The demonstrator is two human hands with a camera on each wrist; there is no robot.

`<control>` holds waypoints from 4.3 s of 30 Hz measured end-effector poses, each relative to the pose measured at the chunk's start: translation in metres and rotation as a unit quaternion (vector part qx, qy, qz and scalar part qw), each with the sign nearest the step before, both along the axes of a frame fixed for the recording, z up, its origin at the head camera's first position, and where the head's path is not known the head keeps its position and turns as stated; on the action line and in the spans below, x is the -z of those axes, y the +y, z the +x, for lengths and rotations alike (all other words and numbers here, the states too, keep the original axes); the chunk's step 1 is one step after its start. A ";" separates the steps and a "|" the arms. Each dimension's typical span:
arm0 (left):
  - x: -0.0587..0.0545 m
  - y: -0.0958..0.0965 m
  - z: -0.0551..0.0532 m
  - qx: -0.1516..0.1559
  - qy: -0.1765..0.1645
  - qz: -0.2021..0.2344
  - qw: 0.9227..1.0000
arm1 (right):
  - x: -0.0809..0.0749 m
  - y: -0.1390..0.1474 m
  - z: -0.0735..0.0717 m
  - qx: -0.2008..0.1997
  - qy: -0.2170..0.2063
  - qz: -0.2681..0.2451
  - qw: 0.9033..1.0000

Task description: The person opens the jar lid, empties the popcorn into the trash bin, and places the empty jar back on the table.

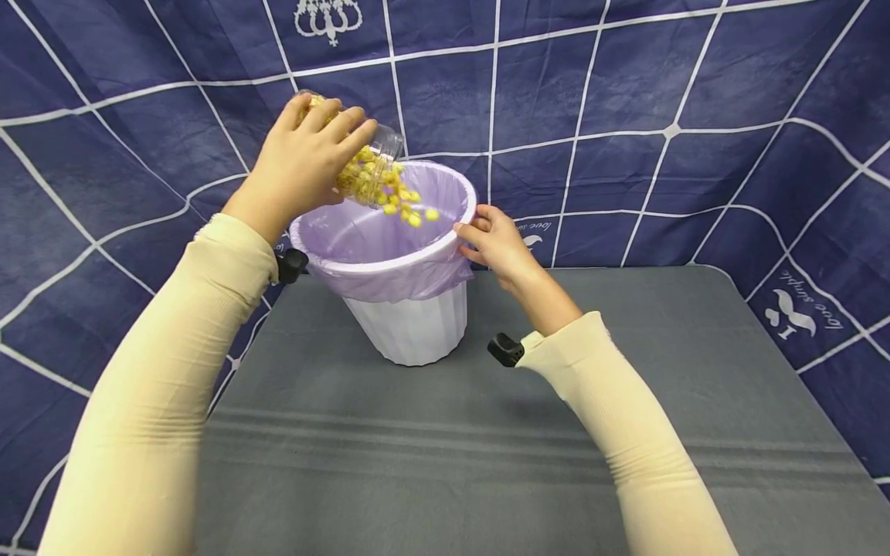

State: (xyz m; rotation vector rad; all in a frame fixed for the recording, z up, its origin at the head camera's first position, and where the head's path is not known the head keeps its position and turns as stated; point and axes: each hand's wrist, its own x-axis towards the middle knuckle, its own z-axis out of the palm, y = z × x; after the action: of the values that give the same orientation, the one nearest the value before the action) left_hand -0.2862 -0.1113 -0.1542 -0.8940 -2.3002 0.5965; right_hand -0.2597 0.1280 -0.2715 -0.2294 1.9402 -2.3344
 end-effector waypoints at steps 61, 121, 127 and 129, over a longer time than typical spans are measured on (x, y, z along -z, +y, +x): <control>0.011 -0.014 0.020 -0.019 -0.049 0.240 0.969 | -0.001 -0.001 0.001 -0.001 -0.002 -0.002 1.000; 0.153 0.018 0.114 0.275 -0.463 0.512 0.669 | 0.000 -0.001 0.002 0.000 0.009 0.011 1.000; 0.177 0.018 0.114 0.261 -0.476 0.506 0.670 | 0.001 -0.001 0.002 -0.001 0.007 0.005 1.000; 0.182 0.019 0.116 0.258 -0.480 0.508 0.667 | 0.001 -0.001 0.002 -0.002 0.007 0.004 1.000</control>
State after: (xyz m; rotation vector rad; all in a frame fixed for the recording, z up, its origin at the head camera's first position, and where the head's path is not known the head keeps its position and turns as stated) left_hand -0.1701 -0.0925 -0.3366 -1.2607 -2.3285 -1.6466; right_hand -0.2579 0.1269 -0.2722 -0.2489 1.9528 -2.3277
